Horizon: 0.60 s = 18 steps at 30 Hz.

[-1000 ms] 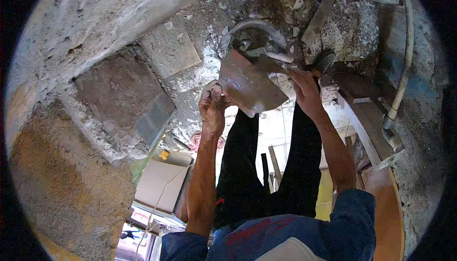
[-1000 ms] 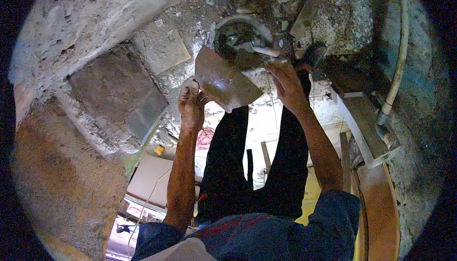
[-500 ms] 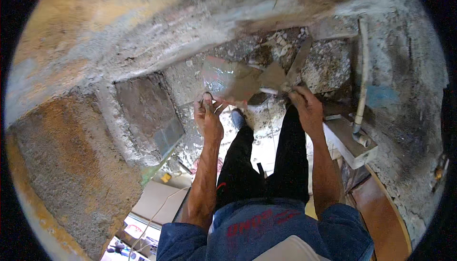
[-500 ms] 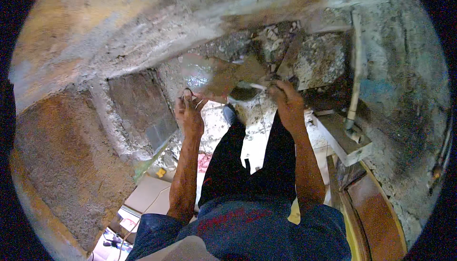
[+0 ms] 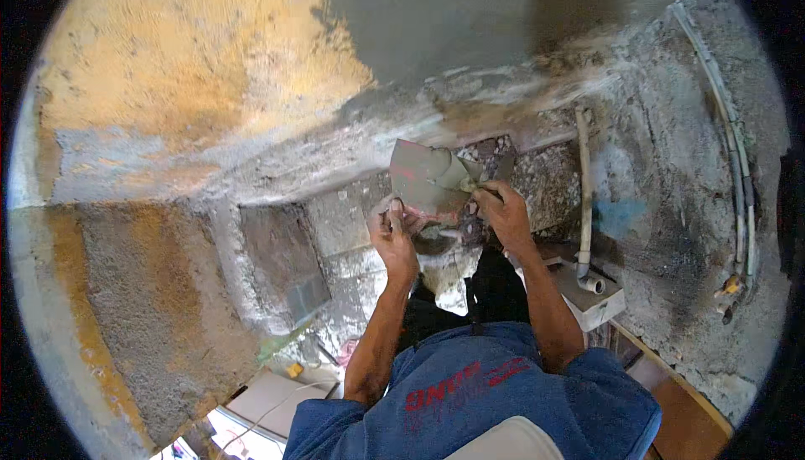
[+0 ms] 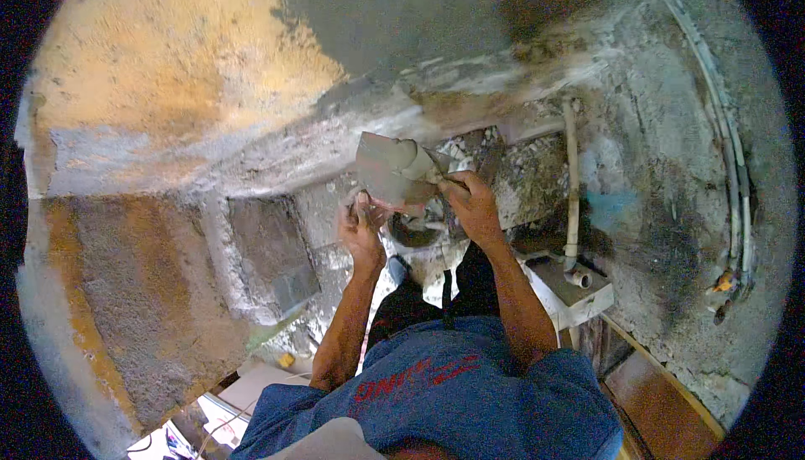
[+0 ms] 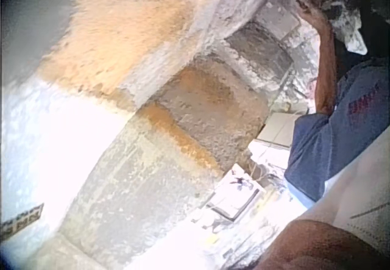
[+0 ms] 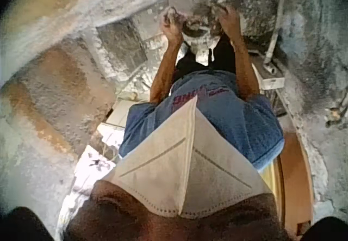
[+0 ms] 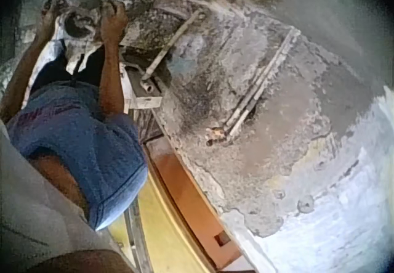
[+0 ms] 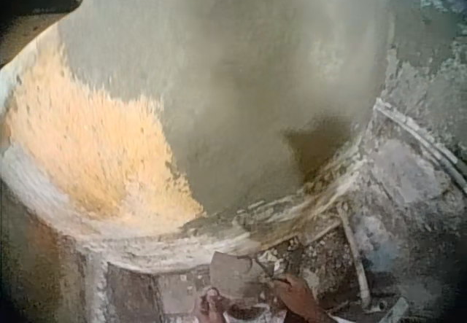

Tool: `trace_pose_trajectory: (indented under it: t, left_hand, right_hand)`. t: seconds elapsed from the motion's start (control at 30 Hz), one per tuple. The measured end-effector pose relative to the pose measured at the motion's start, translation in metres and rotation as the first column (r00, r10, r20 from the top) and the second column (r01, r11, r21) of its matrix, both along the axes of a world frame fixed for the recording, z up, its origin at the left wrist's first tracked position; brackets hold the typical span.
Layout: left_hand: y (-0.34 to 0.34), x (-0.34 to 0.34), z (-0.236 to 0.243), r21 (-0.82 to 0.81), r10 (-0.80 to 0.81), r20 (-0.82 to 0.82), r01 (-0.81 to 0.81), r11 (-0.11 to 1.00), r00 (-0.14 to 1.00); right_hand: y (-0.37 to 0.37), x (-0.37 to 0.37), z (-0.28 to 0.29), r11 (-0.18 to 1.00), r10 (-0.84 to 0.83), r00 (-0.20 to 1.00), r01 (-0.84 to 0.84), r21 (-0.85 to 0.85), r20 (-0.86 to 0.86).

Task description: The person applies plaster or cement to a bathroom wall using a trowel and hawk, smoothing the material onto the surface.

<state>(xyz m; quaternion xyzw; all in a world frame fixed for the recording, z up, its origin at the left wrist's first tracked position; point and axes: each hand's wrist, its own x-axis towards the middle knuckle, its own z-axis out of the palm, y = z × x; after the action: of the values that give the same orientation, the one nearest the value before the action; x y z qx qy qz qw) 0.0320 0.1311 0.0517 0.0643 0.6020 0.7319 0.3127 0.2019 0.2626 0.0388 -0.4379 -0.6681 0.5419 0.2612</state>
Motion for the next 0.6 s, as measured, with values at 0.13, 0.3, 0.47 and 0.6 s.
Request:
trace_pose_trajectory:
  t: [0.13,0.3,0.47,0.6]
  left_hand:
    - [0.031,0.012,0.008,0.075,-0.019,0.107,0.011,0.997,0.994]
    - [0.083,0.044,0.046,0.14,-0.125,0.138,0.106,0.985,0.983]
    - [0.109,0.054,0.054,0.184,-0.123,0.156,0.093,0.978,0.98]
    - [0.121,0.063,0.062,0.23,-0.173,0.13,0.14,0.963,0.976]
  right_hand:
    - [0.032,0.021,0.031,1.0,-0.019,0.998,0.02,0.023,-0.064]
    - [0.077,0.062,0.088,0.995,-0.011,0.99,0.024,0.093,-0.138]
    - [0.115,0.08,0.11,0.969,-0.121,0.989,0.136,0.208,-0.082]
    - [0.193,0.141,0.181,0.907,-0.149,0.979,0.192,0.375,-0.141]
